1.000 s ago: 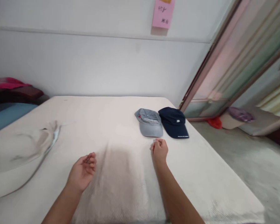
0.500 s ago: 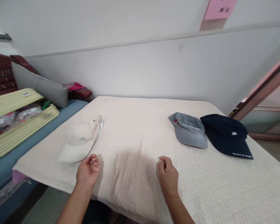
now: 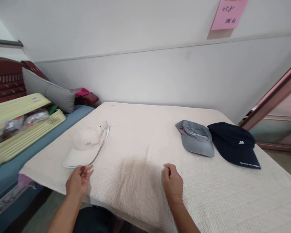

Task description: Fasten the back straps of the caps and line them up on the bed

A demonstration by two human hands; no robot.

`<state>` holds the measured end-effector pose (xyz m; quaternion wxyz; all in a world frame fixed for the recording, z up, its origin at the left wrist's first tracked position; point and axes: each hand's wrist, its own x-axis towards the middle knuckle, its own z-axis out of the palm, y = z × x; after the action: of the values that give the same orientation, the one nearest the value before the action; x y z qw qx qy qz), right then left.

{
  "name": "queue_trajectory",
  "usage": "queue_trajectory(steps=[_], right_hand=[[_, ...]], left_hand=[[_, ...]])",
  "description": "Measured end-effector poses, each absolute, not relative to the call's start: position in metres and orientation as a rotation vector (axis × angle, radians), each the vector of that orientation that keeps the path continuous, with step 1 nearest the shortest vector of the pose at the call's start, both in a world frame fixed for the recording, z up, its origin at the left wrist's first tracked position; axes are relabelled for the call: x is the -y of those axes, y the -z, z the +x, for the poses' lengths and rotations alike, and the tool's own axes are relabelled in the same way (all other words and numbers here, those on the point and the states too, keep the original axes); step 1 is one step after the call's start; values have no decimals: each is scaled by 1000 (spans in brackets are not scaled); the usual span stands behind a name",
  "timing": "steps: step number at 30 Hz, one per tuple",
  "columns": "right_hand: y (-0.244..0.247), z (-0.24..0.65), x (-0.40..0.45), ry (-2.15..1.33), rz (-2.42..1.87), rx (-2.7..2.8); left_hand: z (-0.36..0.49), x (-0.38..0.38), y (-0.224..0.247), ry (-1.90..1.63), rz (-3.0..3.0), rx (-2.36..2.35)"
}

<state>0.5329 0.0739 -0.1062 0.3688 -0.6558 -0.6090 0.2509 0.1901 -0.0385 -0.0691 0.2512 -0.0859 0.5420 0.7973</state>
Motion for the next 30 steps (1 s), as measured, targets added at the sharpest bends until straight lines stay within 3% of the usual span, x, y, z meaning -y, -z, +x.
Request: queue_trajectory(steps=[10,16,24,30], right_hand=[[108,533,-75,-709,-1659,1581],[111,534,-76,-725,-1652,1596],[110,532,-78,-786,-1595,1504],[90,528,-86,-1452,-1256,869]], left_hand=[[184,20,72,-2117,-63,-1630],[183,0,55,-2293,38,-1566],[282,-13,26,-2253,280,-1280],[378,-17,41,-1885,338,-1155]])
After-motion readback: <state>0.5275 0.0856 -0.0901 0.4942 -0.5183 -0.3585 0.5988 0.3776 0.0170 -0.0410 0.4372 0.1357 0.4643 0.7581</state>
